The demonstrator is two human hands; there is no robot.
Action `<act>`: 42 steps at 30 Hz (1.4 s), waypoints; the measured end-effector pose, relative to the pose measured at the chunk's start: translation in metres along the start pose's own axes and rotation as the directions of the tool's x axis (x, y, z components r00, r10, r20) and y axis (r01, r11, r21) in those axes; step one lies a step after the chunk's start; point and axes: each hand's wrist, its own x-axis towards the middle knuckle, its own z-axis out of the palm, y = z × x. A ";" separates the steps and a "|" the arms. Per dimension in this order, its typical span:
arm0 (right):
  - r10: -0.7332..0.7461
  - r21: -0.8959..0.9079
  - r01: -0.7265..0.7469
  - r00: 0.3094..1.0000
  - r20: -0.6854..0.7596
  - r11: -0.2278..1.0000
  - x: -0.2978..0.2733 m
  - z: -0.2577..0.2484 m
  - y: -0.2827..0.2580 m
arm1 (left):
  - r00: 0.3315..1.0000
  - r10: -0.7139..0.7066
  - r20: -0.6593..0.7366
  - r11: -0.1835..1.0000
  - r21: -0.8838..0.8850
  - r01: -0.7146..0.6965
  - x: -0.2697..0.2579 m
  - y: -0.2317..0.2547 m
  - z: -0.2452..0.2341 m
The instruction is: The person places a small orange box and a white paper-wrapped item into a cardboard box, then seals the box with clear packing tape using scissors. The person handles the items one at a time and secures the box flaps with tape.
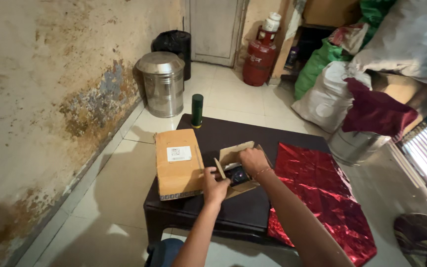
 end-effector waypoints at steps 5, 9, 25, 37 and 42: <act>0.020 -0.009 -0.020 0.997 0.072 1.000 0.004 0.033 -0.001 | 0.987 -0.139 0.075 0.981 -0.122 0.148 0.002 0.003 -0.005; 0.050 -0.022 -0.048 0.995 0.086 0.999 0.007 0.050 -0.004 | 0.983 -0.136 0.125 0.977 -0.149 0.154 0.000 0.009 -0.011; 0.239 0.327 -0.244 0.969 0.056 0.913 -0.007 0.015 -0.018 | 0.976 -0.169 0.135 0.966 -0.173 0.191 0.003 0.009 -0.004; 0.414 0.490 -0.284 0.892 -0.180 0.824 -0.026 -0.049 -0.026 | 0.994 0.035 0.103 0.999 -0.044 -0.030 0.010 -0.010 -0.006; 0.604 0.640 -0.290 0.718 -0.346 0.711 -0.050 -0.045 0.024 | 0.986 0.114 0.121 0.973 0.185 -0.136 0.014 0.006 -0.012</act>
